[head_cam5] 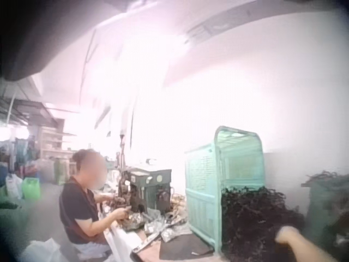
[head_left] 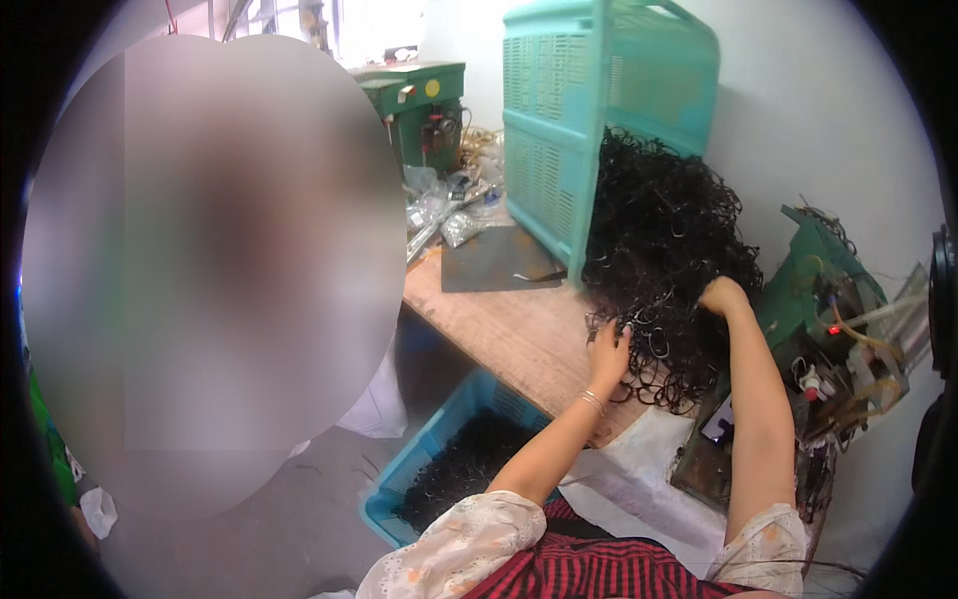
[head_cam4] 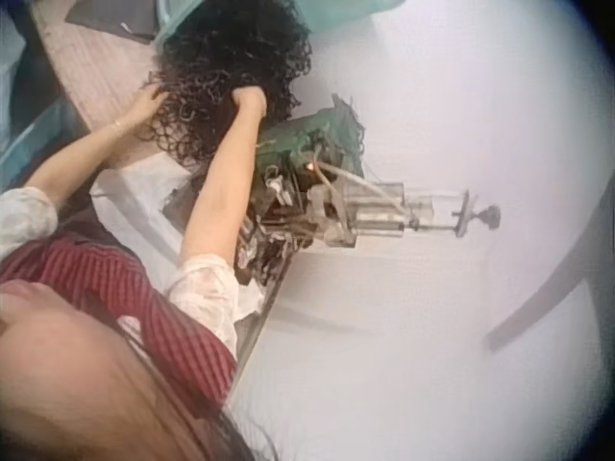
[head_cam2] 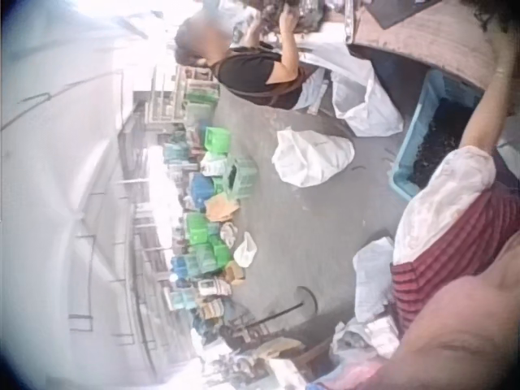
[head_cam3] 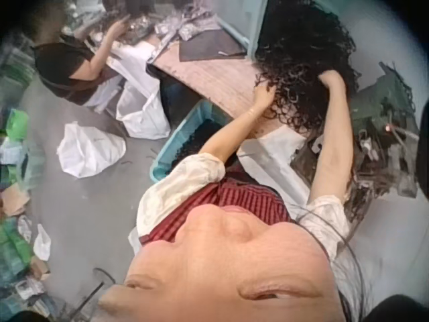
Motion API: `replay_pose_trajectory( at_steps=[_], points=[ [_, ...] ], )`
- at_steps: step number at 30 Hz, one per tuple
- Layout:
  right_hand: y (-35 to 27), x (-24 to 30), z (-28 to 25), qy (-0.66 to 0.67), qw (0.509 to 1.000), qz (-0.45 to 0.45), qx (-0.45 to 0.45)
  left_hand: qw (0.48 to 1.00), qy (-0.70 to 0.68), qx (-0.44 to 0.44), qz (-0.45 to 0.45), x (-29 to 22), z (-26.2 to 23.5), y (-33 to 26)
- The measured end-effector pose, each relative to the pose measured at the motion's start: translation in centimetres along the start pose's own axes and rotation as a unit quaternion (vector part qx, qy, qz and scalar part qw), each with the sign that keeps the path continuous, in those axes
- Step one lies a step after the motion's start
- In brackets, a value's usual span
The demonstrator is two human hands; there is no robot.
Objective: The person repeatedly picks up small metal components and dark curly hair strands, places them into a machine, and removes the assembled hair accessories. The person handles the items one at a time and places the finished products into a green basket.
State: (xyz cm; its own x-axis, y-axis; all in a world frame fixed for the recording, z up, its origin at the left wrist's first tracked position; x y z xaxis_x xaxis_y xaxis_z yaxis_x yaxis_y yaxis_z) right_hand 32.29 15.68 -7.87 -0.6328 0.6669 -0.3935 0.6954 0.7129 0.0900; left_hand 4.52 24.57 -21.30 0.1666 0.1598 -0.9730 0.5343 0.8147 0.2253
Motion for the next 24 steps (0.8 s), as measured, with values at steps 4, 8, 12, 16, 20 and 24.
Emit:
replay_pose_trajectory(
  at_steps=[4,8,12,16,20,24],
  points=[
    [-8.9,9.4,-14.8,0.194,0.97,0.145,0.026,0.994,0.088,-0.057,0.031,-0.8,-6.5,-2.4],
    [-11.1,5.1,-8.4,0.177,0.98,0.087,0.006,0.983,0.156,-0.011,0.095,0.5,-3.0,-6.1],
    [-24.6,12.2,-9.2,0.349,0.855,-0.035,-0.382,1.0,-0.001,-0.012,-0.021,-3.0,-7.5,-6.6],
    [-43.9,12.0,-4.0,0.468,0.819,-0.217,-0.25,0.99,0.03,-0.099,0.096,0.6,-11.4,-5.0],
    [-56.5,5.7,3.1,0.418,0.905,-0.041,-0.071,0.965,0.192,0.005,0.176,-6.4,-6.4,-7.6],
    [-62.2,4.1,7.5,0.46,0.879,-0.032,0.124,0.94,0.326,0.092,0.05,-9.6,-2.1,-9.0]
  ],
)
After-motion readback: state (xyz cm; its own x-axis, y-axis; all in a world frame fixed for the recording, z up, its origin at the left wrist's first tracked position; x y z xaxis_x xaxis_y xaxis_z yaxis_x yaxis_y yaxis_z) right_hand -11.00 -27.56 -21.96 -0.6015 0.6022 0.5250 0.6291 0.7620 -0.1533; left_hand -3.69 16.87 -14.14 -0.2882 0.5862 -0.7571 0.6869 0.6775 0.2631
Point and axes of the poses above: each hand's wrist, its own y-axis towards the middle knuckle, its own z-axis out of the palm, x = y × z, the point moved 1 cm from there along y, towards the middle knuckle, and after that the axes turned 12 degrees about -y, right-handed, at the moved point
